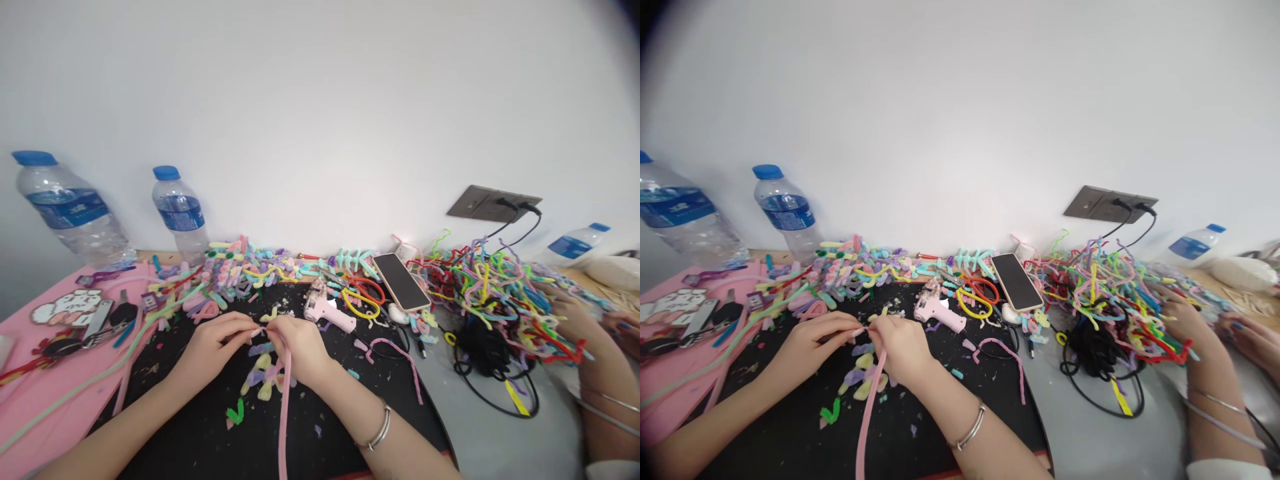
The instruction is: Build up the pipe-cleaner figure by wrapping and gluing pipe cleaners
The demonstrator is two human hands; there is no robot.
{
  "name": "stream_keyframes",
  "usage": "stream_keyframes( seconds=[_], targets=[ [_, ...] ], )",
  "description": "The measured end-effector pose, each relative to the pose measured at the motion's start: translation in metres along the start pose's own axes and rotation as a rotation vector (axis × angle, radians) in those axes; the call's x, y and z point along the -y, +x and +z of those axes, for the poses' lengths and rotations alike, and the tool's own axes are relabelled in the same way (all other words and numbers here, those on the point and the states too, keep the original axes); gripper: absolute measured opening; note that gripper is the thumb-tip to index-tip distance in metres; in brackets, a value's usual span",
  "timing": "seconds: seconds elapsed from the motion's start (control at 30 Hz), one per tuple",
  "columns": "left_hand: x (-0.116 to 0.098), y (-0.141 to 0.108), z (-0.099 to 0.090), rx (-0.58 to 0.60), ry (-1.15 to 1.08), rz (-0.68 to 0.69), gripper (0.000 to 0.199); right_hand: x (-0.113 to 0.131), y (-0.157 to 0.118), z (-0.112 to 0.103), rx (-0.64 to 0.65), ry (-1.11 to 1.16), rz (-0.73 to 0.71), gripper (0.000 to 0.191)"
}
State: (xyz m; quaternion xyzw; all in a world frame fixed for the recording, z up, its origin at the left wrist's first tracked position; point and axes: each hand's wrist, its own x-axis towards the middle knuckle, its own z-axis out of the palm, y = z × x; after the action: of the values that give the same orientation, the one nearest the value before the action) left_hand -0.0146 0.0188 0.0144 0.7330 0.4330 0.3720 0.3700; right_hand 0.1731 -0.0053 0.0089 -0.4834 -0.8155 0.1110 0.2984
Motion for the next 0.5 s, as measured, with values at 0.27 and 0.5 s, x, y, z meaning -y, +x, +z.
stream_keyframes(
  seconds=[0.27,0.5],
  targets=[
    [-0.0002,-0.0011,-0.0007,0.037,0.063,0.028,0.016,0.0014,0.0007,-0.0027,-0.011,-0.015,-0.028,0.016],
    [-0.0027,-0.0016,0.0011,0.022,0.115,0.072,0.016,0.0037,0.0000,-0.0032,-0.022,-0.060,-0.063,0.020]
  ],
)
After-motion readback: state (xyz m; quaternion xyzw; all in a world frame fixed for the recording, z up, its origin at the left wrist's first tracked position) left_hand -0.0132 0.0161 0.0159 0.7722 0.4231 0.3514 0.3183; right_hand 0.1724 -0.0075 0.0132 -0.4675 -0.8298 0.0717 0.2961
